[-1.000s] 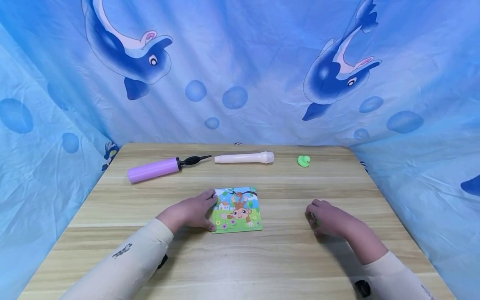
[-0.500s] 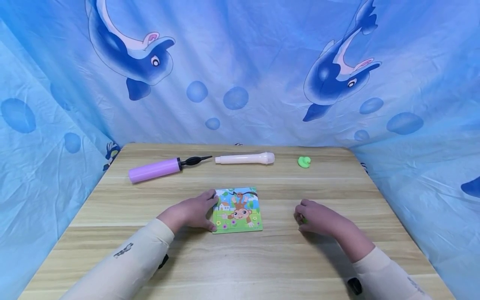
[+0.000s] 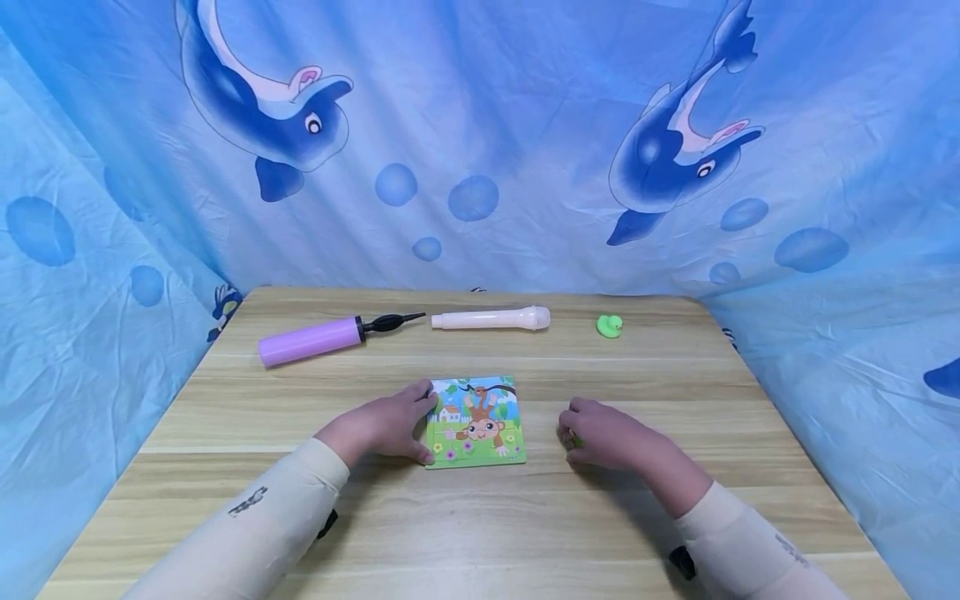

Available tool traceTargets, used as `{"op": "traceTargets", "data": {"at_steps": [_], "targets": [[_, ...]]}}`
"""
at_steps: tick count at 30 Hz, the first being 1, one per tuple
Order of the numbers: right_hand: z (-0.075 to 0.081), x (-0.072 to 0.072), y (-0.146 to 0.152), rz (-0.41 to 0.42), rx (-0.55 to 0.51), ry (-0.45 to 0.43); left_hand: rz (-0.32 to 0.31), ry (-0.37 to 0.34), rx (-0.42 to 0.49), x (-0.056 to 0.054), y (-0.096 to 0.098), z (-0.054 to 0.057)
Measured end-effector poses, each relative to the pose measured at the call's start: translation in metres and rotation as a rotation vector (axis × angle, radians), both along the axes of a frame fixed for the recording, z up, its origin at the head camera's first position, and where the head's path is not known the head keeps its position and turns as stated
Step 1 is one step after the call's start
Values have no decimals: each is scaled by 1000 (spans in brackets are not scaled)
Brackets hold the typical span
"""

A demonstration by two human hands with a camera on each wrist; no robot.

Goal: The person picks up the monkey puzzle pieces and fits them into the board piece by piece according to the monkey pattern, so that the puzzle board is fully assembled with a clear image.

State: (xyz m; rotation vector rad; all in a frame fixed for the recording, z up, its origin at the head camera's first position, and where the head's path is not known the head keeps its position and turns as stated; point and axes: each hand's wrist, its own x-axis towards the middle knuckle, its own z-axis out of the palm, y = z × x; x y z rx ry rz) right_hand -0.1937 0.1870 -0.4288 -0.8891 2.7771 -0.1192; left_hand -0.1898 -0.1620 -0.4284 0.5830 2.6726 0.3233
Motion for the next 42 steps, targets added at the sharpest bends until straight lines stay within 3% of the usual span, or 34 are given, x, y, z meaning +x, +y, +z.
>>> {"op": "traceTargets", "data": {"at_steps": [12, 20, 24, 42], "targets": [[2, -3, -34, 81, 16, 18, -12, 9, -3, -1, 1, 0], [12, -4, -67, 164, 26, 62, -13, 16, -12, -1, 1, -2], [10, -6, -81, 209, 49, 73, -23, 15, -15, -2, 1, -3], [-4, -6, -102, 249, 55, 150, -25, 12, -16, -3, -2, -5]]}}
